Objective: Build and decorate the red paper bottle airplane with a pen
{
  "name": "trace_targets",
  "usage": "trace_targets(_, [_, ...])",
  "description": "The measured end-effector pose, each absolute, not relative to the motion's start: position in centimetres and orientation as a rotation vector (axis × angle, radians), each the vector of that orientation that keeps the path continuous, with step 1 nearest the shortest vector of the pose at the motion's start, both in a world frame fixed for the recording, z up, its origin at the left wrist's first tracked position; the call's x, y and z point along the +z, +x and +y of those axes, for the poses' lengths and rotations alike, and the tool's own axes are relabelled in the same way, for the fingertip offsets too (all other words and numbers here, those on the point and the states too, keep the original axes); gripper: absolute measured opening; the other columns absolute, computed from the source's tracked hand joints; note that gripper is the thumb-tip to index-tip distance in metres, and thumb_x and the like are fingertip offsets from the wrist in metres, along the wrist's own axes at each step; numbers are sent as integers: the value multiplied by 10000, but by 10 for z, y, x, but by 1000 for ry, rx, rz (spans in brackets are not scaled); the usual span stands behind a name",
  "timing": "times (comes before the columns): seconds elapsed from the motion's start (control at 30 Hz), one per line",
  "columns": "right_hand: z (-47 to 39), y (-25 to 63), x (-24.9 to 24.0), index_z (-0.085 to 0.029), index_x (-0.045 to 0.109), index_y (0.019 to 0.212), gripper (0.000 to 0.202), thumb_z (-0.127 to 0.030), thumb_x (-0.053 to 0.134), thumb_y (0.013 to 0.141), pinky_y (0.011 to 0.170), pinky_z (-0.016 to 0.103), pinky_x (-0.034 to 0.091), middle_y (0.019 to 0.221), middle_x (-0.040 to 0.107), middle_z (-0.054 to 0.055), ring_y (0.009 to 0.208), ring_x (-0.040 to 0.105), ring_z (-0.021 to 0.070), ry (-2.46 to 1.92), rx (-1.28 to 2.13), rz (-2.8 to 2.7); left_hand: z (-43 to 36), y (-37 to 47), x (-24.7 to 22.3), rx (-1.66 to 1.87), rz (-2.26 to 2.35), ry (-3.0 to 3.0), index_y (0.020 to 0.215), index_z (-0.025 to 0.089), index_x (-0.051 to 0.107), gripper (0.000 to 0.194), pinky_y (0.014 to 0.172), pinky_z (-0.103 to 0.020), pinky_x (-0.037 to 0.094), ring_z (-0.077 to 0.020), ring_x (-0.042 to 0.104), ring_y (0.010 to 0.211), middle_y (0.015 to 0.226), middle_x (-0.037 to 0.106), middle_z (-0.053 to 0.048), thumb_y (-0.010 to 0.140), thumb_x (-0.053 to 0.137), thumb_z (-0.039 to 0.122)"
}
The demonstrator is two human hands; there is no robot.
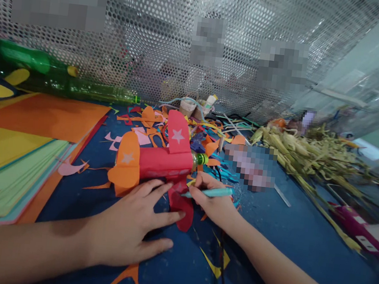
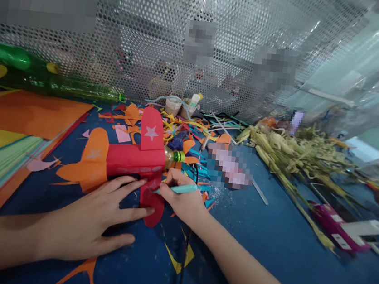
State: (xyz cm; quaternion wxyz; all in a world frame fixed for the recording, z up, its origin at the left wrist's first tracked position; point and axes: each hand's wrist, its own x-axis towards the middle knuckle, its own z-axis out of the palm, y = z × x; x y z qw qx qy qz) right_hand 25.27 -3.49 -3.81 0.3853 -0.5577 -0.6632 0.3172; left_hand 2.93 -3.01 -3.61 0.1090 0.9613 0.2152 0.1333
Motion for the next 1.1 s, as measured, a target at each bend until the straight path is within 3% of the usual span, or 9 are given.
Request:
trace_targets(0.47, [-35, 254, -40, -219, 392, 634, 183, -213, 518, 767, 494, 224, 321, 559, 423, -58, 504, 382, 100, -1477, 758, -1686, -29, 29, -36, 420, 626, 2817, 1295, 344, 526, 448, 973, -578, 385, -382, 353, 1278, 1453, 361, -121, 866, 542, 472])
trace_targets(1.1, [-36, 253, -37, -217, 387, 636, 191, -200, 515, 776, 504, 225, 316, 577, 412, -57, 525, 378, 101, -1449, 733, -1707, -30, 29, -35, 382, 640, 2815, 1296, 336, 526, 452, 963, -597, 388, -401, 343, 1279, 1448, 352, -147, 864, 545, 467])
